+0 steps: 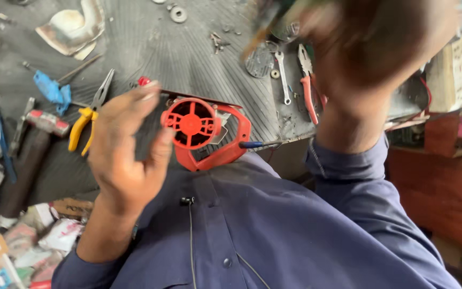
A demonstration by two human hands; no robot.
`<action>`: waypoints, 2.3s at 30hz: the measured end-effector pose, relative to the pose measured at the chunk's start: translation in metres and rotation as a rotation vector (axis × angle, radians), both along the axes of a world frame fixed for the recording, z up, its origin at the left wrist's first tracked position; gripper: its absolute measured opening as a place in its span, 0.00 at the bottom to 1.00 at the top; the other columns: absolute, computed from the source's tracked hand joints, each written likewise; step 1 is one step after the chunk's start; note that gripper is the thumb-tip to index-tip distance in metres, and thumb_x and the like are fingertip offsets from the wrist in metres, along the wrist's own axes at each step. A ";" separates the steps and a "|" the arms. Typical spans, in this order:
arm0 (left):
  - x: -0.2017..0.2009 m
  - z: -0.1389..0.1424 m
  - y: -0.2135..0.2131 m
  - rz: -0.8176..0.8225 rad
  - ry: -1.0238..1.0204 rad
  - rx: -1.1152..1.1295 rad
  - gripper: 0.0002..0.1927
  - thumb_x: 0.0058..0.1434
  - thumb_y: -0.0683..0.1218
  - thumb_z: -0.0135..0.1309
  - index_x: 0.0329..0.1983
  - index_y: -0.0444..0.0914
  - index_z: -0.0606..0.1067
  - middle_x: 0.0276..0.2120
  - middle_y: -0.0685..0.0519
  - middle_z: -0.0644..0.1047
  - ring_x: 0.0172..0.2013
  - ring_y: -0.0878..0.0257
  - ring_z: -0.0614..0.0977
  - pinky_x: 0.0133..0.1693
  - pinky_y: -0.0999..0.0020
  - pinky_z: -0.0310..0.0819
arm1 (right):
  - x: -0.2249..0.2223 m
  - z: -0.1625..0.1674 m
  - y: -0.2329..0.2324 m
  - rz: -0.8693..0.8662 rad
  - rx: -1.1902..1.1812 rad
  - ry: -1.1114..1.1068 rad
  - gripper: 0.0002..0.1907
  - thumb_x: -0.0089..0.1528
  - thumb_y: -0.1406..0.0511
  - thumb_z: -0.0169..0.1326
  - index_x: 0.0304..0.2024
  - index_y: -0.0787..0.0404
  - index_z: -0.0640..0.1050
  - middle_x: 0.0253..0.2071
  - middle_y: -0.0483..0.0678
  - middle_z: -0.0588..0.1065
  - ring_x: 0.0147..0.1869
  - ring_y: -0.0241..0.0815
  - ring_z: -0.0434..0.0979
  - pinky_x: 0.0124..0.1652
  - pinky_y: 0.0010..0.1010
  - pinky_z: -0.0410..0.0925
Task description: The person disassembles a red plastic housing and a metal casing, then uses an angle grinder to smooth a small metal pin. They apply red grease to the pin and insert it into the housing, followed by applying green grease to the interior of the housing.
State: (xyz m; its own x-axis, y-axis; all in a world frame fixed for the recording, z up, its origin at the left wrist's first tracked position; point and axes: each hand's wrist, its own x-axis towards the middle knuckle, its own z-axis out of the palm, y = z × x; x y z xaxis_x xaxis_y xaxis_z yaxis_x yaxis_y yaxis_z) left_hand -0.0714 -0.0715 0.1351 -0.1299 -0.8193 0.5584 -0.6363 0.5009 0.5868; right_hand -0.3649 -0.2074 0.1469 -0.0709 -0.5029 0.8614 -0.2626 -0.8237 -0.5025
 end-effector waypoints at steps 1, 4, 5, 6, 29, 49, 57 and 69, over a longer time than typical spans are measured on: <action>-0.010 0.007 -0.008 -0.068 -0.031 -0.019 0.19 0.63 0.38 0.58 0.54 0.25 0.69 0.51 0.37 0.76 0.50 0.40 0.79 0.53 0.50 0.74 | 0.004 0.009 0.023 0.166 0.065 0.224 0.22 0.68 0.62 0.62 0.61 0.62 0.73 0.52 0.47 0.75 0.54 0.39 0.80 0.52 0.28 0.73; -0.042 0.010 -0.030 -0.151 -0.141 0.178 0.14 0.68 0.44 0.63 0.50 0.31 0.74 0.42 0.40 0.77 0.43 0.40 0.80 0.45 0.51 0.74 | 0.008 0.039 0.048 0.434 0.237 0.596 0.23 0.68 0.62 0.61 0.63 0.62 0.73 0.53 0.46 0.75 0.55 0.39 0.80 0.53 0.28 0.73; -0.050 0.008 -0.035 -0.170 -0.138 0.166 0.10 0.69 0.42 0.61 0.49 0.33 0.75 0.42 0.42 0.78 0.42 0.42 0.80 0.43 0.52 0.74 | 0.013 0.043 0.048 0.470 0.267 0.630 0.23 0.68 0.62 0.61 0.63 0.62 0.73 0.53 0.46 0.75 0.55 0.38 0.80 0.54 0.28 0.73; -0.057 0.004 -0.040 -0.186 -0.138 0.144 0.07 0.69 0.40 0.58 0.47 0.35 0.75 0.43 0.43 0.79 0.41 0.43 0.81 0.40 0.53 0.75 | 0.018 0.046 0.048 0.486 0.285 0.628 0.23 0.68 0.61 0.61 0.63 0.62 0.72 0.54 0.46 0.75 0.56 0.38 0.80 0.54 0.27 0.73; -0.057 -0.039 -0.037 -0.102 -0.332 0.077 0.10 0.70 0.36 0.58 0.32 0.36 0.72 0.30 0.45 0.76 0.32 0.43 0.79 0.33 0.54 0.69 | 0.019 0.005 0.037 0.623 0.223 0.433 0.31 0.70 0.62 0.54 0.74 0.59 0.63 0.57 0.44 0.71 0.54 0.35 0.73 0.54 0.25 0.68; -0.058 -0.039 -0.036 -0.120 -0.287 0.048 0.11 0.69 0.37 0.58 0.31 0.36 0.70 0.28 0.45 0.74 0.30 0.42 0.78 0.32 0.52 0.68 | 0.020 0.005 0.041 0.615 0.216 0.441 0.27 0.67 0.63 0.59 0.67 0.58 0.66 0.52 0.44 0.70 0.52 0.38 0.72 0.51 0.26 0.68; -0.052 -0.050 -0.034 -0.097 -0.355 0.080 0.14 0.71 0.37 0.58 0.29 0.36 0.69 0.25 0.46 0.72 0.28 0.43 0.76 0.30 0.54 0.66 | 0.022 0.006 0.041 0.605 0.213 0.431 0.26 0.66 0.63 0.62 0.63 0.57 0.68 0.51 0.45 0.70 0.51 0.39 0.72 0.49 0.27 0.67; -0.071 -0.020 -0.045 -0.295 0.154 0.194 0.07 0.70 0.40 0.64 0.44 0.36 0.75 0.40 0.51 0.79 0.42 0.61 0.82 0.44 0.69 0.73 | 0.026 0.007 0.047 0.562 0.233 0.374 0.24 0.63 0.64 0.66 0.58 0.57 0.71 0.49 0.45 0.70 0.49 0.40 0.72 0.46 0.28 0.67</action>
